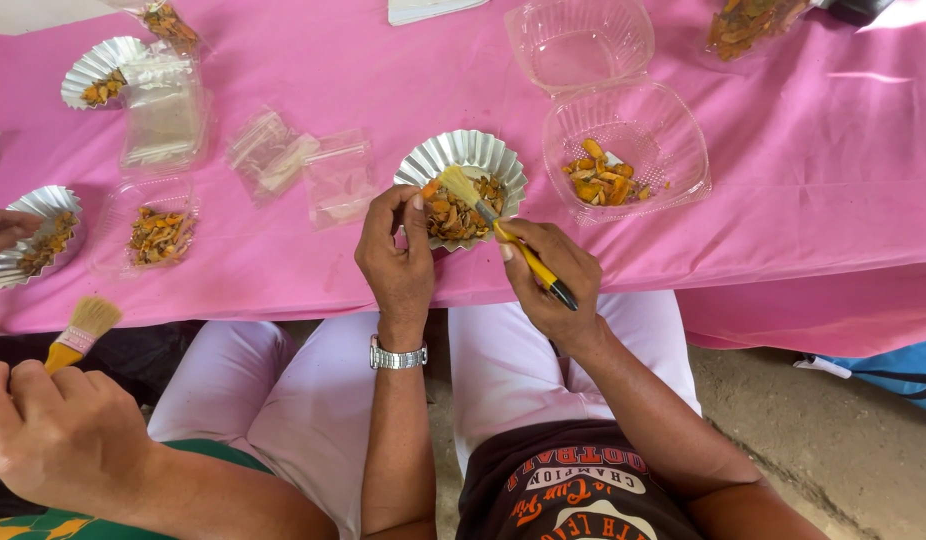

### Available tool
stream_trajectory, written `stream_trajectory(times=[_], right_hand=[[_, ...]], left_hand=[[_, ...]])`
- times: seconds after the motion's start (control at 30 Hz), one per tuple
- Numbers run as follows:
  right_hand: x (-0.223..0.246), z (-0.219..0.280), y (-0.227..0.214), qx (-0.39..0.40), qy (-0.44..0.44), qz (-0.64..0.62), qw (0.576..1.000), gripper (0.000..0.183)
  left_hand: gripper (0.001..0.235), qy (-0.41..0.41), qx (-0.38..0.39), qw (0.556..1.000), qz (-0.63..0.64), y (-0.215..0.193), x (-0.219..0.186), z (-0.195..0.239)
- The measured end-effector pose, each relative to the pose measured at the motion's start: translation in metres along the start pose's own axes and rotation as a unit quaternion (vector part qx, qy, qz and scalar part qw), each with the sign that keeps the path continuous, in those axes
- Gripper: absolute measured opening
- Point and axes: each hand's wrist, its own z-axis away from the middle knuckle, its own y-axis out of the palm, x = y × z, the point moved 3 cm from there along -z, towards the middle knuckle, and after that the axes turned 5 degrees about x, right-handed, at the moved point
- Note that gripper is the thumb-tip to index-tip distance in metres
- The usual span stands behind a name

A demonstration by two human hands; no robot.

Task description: The person uses a paintbrush to apply a yellow substance to dried orange flower petals arranged in a silver paper cup. The person repeatedly brushes the petals while occasionally picking up and repositioning them with the left hand.

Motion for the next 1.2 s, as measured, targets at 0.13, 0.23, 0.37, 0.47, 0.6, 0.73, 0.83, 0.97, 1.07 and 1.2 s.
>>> stream_trajectory(times=[0.13,0.23,0.37,0.47,0.6,0.73,0.83,0.97,1.07,1.2], right_hand=[[0.003,-0.001,-0.001,0.005,0.009,-0.001,1.000,0.016],[0.003,-0.002,0.001,0.019,0.016,0.009,1.000,0.016],[0.001,0.000,0.004,-0.026,0.046,0.027,0.998,0.017],[-0.006,0.008,0.002,-0.038,0.044,0.027,0.998,0.018],[-0.013,0.015,-0.003,-0.026,0.049,0.019,0.998,0.017],[-0.021,0.023,0.000,0.003,0.035,0.020,0.999,0.018],[-0.014,0.019,0.002,0.006,0.026,0.025,0.999,0.018],[-0.031,0.028,-0.004,-0.007,0.023,0.021,0.999,0.020],[-0.022,0.024,-0.003,0.011,0.027,0.030,0.999,0.021],[-0.013,0.015,0.003,0.028,0.010,0.037,0.999,0.022]], left_hand=[[0.012,0.009,0.009,1.000,-0.022,0.002,0.000,-0.001],[0.012,0.017,0.020,0.999,-0.038,0.003,0.002,-0.001],[0.012,0.027,0.014,0.998,-0.061,0.006,0.012,0.003],[0.012,0.023,0.008,0.998,-0.058,0.004,0.008,0.001],[0.012,0.020,-0.015,0.998,-0.052,0.008,0.008,0.001],[0.016,0.024,-0.027,0.997,-0.068,0.008,0.023,0.008],[0.016,0.007,-0.031,0.998,-0.057,0.007,0.022,0.009],[0.016,-0.001,-0.017,0.999,-0.044,0.012,0.028,0.009],[0.012,0.058,-0.050,0.992,-0.100,0.011,0.026,0.007],[0.011,0.080,-0.036,0.991,-0.106,0.007,0.020,0.004]])
